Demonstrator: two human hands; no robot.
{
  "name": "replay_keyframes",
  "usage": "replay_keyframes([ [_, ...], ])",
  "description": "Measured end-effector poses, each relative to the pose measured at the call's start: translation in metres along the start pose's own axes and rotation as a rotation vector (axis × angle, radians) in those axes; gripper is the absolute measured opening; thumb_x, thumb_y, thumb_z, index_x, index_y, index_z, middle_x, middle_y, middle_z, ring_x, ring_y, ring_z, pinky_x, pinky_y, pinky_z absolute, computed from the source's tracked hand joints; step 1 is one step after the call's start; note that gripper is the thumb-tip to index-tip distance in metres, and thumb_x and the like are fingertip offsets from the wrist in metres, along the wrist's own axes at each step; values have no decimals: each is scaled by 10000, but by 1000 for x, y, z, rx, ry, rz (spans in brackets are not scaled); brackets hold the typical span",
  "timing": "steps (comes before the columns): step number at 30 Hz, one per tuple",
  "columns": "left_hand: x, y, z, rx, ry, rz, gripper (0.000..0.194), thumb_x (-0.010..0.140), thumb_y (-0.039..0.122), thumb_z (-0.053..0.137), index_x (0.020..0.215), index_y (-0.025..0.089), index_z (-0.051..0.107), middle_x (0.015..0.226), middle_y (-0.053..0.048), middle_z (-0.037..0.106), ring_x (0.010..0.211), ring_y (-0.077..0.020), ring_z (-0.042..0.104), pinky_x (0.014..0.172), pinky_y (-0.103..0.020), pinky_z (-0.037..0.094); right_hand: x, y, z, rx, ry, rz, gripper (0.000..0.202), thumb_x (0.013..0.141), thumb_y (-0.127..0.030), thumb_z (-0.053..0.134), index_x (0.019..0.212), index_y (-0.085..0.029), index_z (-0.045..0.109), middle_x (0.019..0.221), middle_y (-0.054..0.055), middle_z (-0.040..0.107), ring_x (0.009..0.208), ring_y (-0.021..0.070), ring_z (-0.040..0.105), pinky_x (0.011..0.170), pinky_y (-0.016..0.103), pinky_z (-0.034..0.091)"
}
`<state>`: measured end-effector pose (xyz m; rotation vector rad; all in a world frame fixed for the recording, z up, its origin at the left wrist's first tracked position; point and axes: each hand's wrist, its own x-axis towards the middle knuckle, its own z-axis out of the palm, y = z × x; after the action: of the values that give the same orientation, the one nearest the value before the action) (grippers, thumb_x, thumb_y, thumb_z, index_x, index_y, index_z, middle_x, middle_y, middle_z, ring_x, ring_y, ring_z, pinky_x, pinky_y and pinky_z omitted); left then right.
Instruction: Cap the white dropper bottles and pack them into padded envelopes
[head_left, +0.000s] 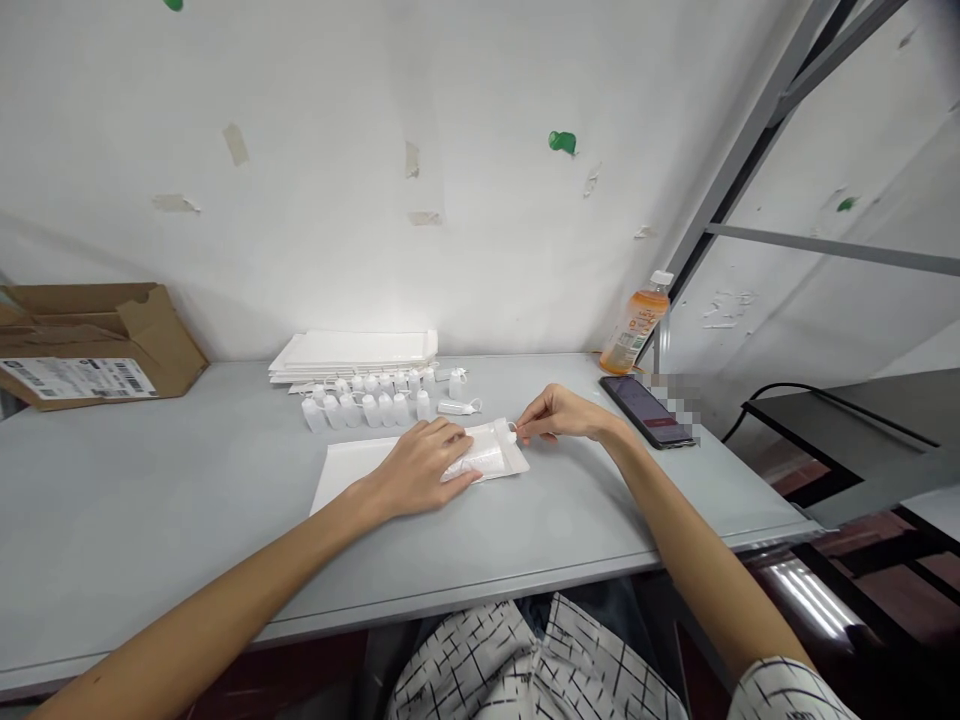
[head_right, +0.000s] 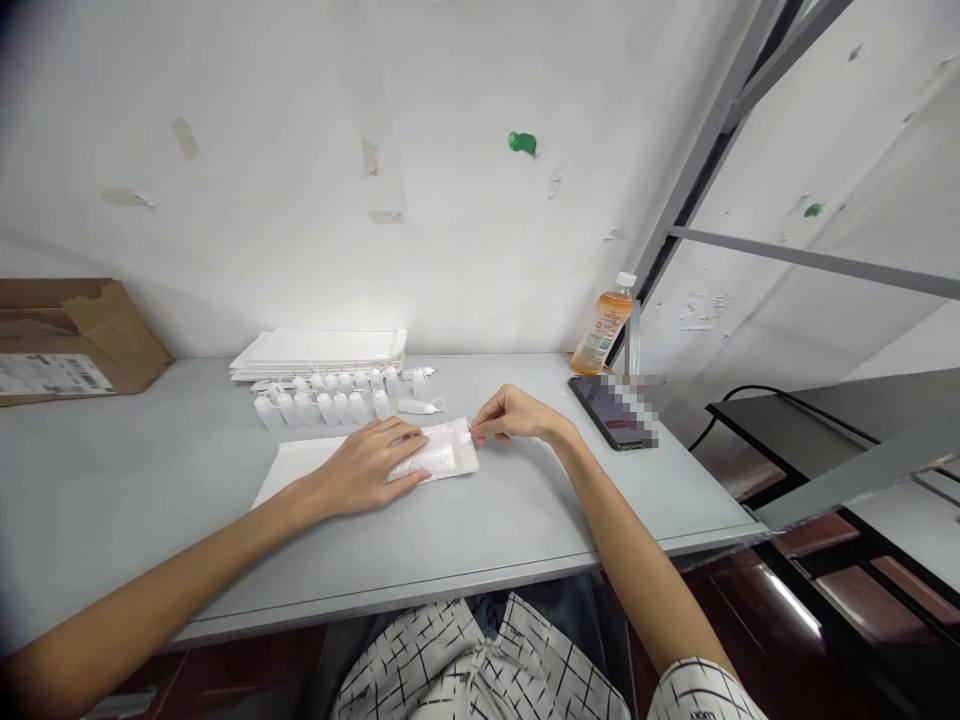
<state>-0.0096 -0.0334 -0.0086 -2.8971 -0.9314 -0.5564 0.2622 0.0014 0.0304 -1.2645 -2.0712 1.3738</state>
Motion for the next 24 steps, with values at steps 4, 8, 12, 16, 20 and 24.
replay_keyframes([
  [4,0,1,1,-25,26,3,316,955,400,505,1059,139,647,1063,-120,667,961,-252,596,798,-386,486,6,-1,16,12,11,-100,219,681,-335,766,770,-138,799,636,24,672,543,92,458,518,242,345],
  [8,1,2,2,-66,52,6,307,955,400,507,1052,147,651,1057,-114,666,952,-238,593,802,-372,483,14,-1,32,0,-46,-122,219,672,-338,776,776,-147,805,694,39,706,607,120,521,569,253,380],
  [12,-1,-1,-1,-86,4,-6,403,914,491,551,1131,164,641,1138,-122,646,1030,-263,578,873,-413,467,15,4,33,-55,-52,-95,219,661,-339,788,767,-148,807,668,38,704,593,115,501,564,250,364],
  [16,-4,-6,-3,-74,-74,25,626,836,608,606,1304,195,563,1310,-149,568,1187,-324,515,960,-475,426,13,4,29,-108,-8,-96,203,660,-327,788,749,-145,801,641,27,684,576,100,455,544,242,331],
  [20,-6,-6,0,-61,-57,18,531,882,554,564,1306,234,568,1297,-133,570,1197,-323,504,977,-479,404,13,2,33,-110,5,-94,175,648,-305,786,706,-140,783,612,17,666,561,95,444,539,239,330],
  [24,-5,-2,1,-56,-52,-7,497,905,491,552,1337,248,542,1239,-130,577,1141,-311,517,946,-467,412,15,0,45,-46,-15,-139,146,660,-268,736,691,-129,766,595,-3,624,559,91,434,540,234,336],
])
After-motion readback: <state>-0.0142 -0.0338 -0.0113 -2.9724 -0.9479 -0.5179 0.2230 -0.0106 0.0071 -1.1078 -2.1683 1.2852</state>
